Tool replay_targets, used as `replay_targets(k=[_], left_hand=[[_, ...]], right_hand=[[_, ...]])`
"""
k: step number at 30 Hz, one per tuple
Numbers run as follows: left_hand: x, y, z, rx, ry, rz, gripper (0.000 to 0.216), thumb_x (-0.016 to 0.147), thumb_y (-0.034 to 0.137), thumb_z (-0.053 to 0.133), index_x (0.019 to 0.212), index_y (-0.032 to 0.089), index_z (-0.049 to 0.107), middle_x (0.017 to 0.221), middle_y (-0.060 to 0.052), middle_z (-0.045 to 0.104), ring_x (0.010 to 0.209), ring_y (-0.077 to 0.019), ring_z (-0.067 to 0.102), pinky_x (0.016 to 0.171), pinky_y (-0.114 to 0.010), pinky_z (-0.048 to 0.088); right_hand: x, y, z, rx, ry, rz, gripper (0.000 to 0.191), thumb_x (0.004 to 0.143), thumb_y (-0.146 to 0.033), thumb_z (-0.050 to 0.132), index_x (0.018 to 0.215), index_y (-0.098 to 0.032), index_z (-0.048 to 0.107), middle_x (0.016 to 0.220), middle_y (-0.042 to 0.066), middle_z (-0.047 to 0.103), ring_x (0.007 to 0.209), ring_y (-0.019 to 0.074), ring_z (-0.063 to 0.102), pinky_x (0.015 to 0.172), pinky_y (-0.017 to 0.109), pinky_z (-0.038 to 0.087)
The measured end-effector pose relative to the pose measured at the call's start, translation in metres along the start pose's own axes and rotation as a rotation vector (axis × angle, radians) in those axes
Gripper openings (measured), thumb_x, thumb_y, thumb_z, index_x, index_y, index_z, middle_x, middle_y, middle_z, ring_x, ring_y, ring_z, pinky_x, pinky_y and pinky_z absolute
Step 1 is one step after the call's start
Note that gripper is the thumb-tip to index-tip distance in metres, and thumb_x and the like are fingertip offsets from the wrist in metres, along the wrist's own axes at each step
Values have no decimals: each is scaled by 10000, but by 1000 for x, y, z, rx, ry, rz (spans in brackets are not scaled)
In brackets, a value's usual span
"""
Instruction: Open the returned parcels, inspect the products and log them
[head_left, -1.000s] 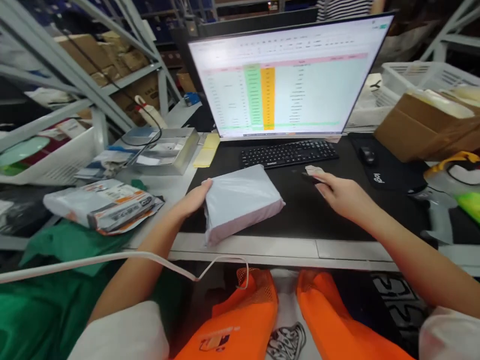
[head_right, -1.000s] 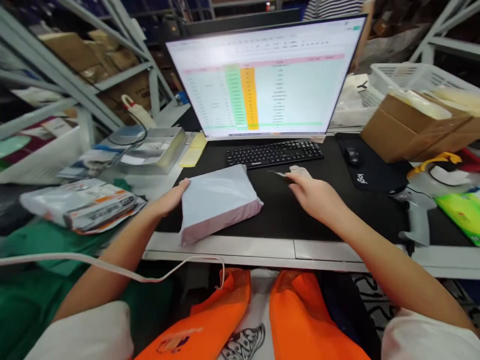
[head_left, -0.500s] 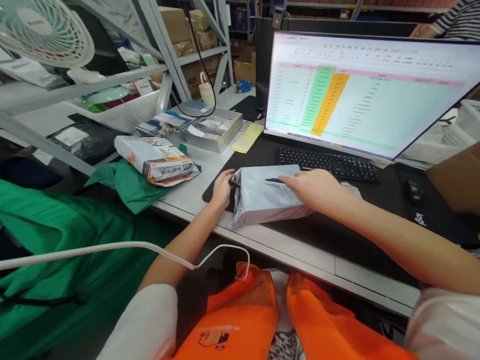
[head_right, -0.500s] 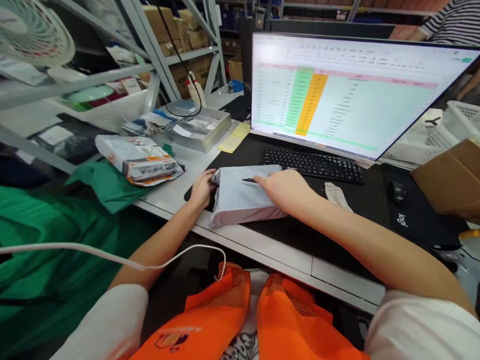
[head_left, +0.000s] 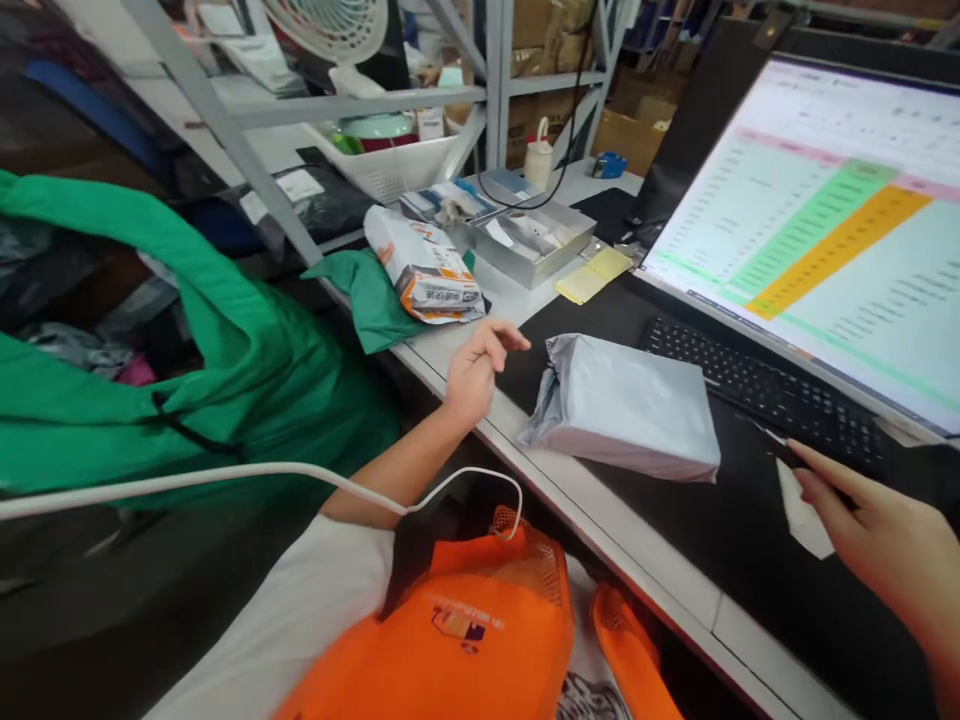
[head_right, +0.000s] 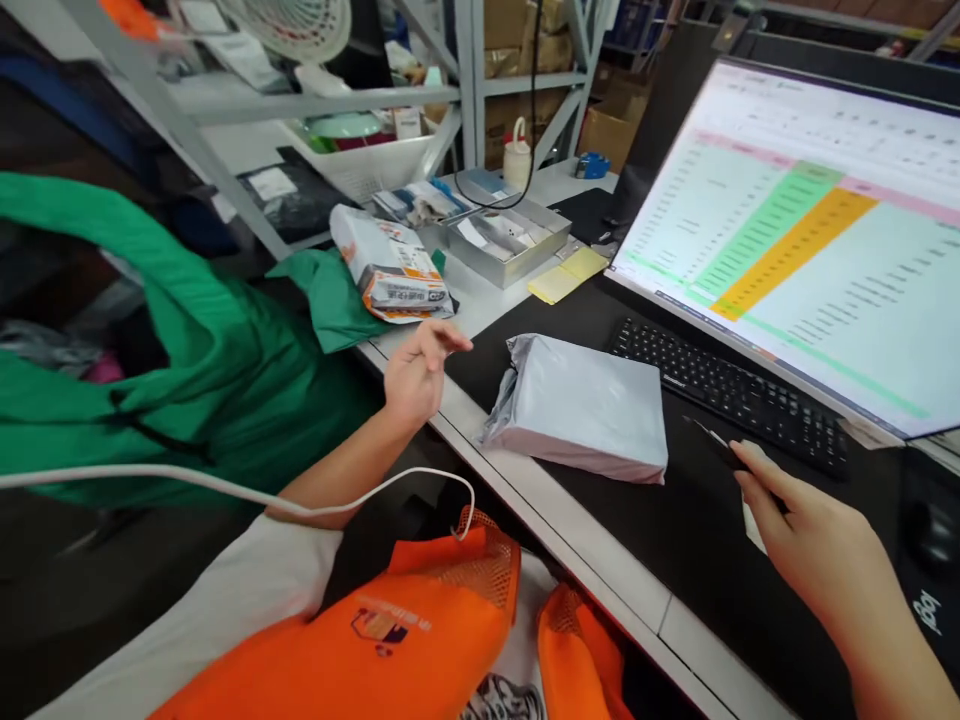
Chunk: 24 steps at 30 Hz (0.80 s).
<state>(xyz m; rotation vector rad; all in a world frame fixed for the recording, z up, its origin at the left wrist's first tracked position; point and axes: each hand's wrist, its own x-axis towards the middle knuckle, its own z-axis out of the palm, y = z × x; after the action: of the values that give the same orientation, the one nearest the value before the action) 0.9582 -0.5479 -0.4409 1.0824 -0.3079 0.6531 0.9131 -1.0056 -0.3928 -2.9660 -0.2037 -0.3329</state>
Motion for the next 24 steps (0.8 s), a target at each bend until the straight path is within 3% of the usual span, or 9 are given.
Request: replay_targets(k=[4, 7, 10, 13, 16, 20, 24], left_hand=[[0, 3, 18, -57, 4, -80, 464, 850, 301, 751, 567, 165, 411, 1088, -47, 651, 947, -189, 657, 952, -376, 509], [3, 6, 30, -115, -14, -122, 474, 789, 406, 836, 672, 179, 436, 1205, -49, 631, 1004, -197, 662, 945, -361, 510], [8, 5, 41, -205, -87, -127, 479, 749, 411, 884, 829, 209, 457, 1289, -46, 601, 1076, -196, 662, 923, -325, 505], [17, 1, 53, -235, -175, -113, 464, 806, 400, 856, 860, 212, 436, 1310, -48, 583, 1109, -182, 656, 927, -307, 494], [28, -3, 69, -251, -243, -107, 445, 856, 412, 822, 866, 212, 424, 1308, -45, 579, 1109, -175, 657, 917, -302, 494], [48, -4, 97, -283, -333, -70, 439, 899, 422, 787, 850, 209, 407, 1290, -29, 587, 1093, -163, 665, 903, -301, 498], [67, -5, 130, -287, -397, 4, 458, 917, 428, 767, 812, 202, 382, 1278, -27, 600, 1069, -173, 667, 870, -314, 506]], right_hand=[[-5, 5, 2, 99, -9, 181, 591, 794, -578, 582, 1315, -346, 735, 1014, 92, 793, 838, 410, 748, 670, 522, 572], [-16, 12, 4, 151, -12, 293, 603, 768, -603, 592, 1296, -356, 747, 928, 109, 789, 803, 412, 741, 649, 535, 564], [-30, 19, 7, 161, -3, 386, 660, 748, -685, 566, 1294, -359, 744, 795, 96, 764, 624, 386, 695, 598, 543, 541], [-40, 24, 11, 185, 26, 459, 635, 762, -718, 563, 1259, -375, 757, 806, 81, 765, 658, 383, 696, 616, 527, 544], [-43, 28, 18, 215, 52, 505, 670, 762, -702, 565, 1271, -315, 763, 804, 84, 763, 718, 373, 710, 658, 489, 544], [-40, 32, 31, 287, 20, 568, 775, 724, -715, 562, 1320, -253, 739, 784, 43, 754, 647, 273, 684, 635, 393, 524], [-36, 36, 47, 391, 102, 603, 786, 766, -702, 556, 1322, -177, 734, 699, 28, 711, 562, 207, 615, 567, 327, 485]])
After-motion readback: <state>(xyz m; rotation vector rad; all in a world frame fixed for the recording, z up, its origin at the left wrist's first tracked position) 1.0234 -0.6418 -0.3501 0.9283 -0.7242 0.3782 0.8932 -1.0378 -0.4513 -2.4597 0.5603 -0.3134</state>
